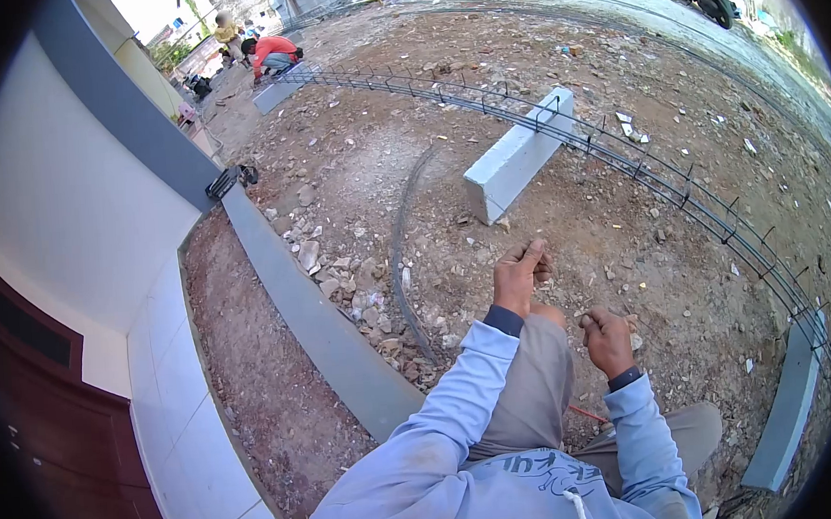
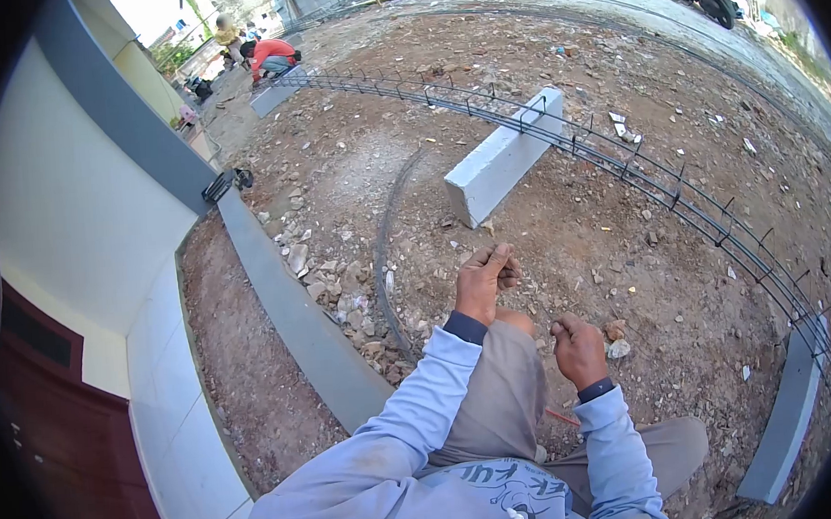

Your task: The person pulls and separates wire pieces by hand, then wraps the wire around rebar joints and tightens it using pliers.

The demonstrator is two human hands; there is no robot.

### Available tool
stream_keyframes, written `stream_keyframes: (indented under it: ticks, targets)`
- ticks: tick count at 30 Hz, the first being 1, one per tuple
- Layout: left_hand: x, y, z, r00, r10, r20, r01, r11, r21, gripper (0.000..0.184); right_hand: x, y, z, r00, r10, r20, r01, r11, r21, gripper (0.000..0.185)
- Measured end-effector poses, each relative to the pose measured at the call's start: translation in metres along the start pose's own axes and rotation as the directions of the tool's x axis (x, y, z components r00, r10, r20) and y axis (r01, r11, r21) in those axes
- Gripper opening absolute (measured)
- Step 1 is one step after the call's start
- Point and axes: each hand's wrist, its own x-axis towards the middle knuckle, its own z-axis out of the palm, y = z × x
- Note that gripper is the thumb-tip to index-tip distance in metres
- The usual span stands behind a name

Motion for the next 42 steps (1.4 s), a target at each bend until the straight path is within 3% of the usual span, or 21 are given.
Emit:
stream_keyframes:
  ticks: [3,6,9,12,15,18,21,24,27,30,31,34,38,41,42]
  targets:
    - [-0.001,0.008,-0.002,0.998,-0.058,-0.032,0.055,0.994,-0.099,0.022,0.0,-0.009,-0.008,0.999,-0.033,-0.04,0.033,0.999,-0.008,0.008]
    - [0.012,-0.006,-0.017,0.988,-0.033,-0.152,0.021,0.997,-0.076,0.036,0.0,-0.011,-0.011,0.994,-0.078,-0.076,0.075,0.996,-0.04,0.007]
    - [0.017,-0.014,-0.021,0.902,0.314,-0.298,-0.191,0.906,0.379,0.058,0.0,-0.015,-0.014,0.976,-0.176,-0.125,0.165,0.982,-0.089,0.006]
    - [0.008,-0.004,-0.012,0.652,0.707,-0.273,-0.153,0.476,0.866,0.077,-0.002,-0.029,-0.019,0.954,-0.252,-0.164,0.224,0.96,-0.169,0.004]
    - [0.006,-0.001,-0.014,0.609,0.737,-0.294,-0.077,0.423,0.903,0.06,0.001,-0.032,-0.023,0.927,-0.319,-0.198,0.272,0.934,-0.231,0.002]
    - [-0.001,0.006,-0.01,0.735,0.677,0.047,-0.158,0.103,0.982,0.044,0.006,-0.03,-0.028,0.922,-0.343,-0.178,0.289,0.917,-0.274,0.004]
    - [-0.003,0.001,-0.003,0.791,0.591,0.158,-0.336,0.204,0.919,0.037,0.009,-0.034,-0.031,0.917,-0.352,-0.186,0.296,0.915,-0.274,0.005]
    - [-0.01,0.004,0.01,0.761,0.587,0.276,-0.483,0.228,0.846,0.038,0.012,-0.035,-0.036,0.916,-0.357,-0.182,0.299,0.912,-0.282,0.005]
    - [-0.011,0.01,0.018,0.8,0.473,0.368,-0.514,0.223,0.828,0.045,0.012,-0.041,-0.04,0.887,-0.429,-0.173,0.373,0.885,-0.281,0.006]
    - [-0.014,0.019,0.028,0.859,0.228,0.459,-0.495,0.133,0.859,0.055,0.011,-0.043,-0.045,0.849,-0.504,-0.162,0.457,0.852,-0.255,0.007]
    - [-0.013,0.016,0.028,0.864,0.238,0.444,-0.483,0.142,0.864,0.057,0.012,-0.043,-0.047,0.836,-0.525,-0.159,0.482,0.841,-0.246,0.007]
    - [-0.013,0.006,0.032,0.863,0.257,0.436,-0.482,0.158,0.862,0.062,0.01,-0.035,-0.058,0.871,-0.469,-0.144,0.444,0.878,-0.177,0.006]
    - [-0.003,-0.018,0.039,0.819,0.261,0.511,-0.554,0.129,0.822,0.061,0.008,-0.018,-0.052,0.986,-0.14,-0.087,0.126,0.98,-0.153,0.009]
    - [-0.001,-0.024,0.042,0.811,0.229,0.538,-0.568,0.089,0.818,0.059,0.008,0.012,-0.027,0.982,-0.178,-0.068,0.175,0.983,-0.045,0.014]
    - [-0.001,-0.025,0.042,0.814,0.208,0.542,-0.566,0.076,0.821,0.058,0.008,0.009,-0.029,0.991,-0.106,0.087,0.102,0.993,0.056,0.015]
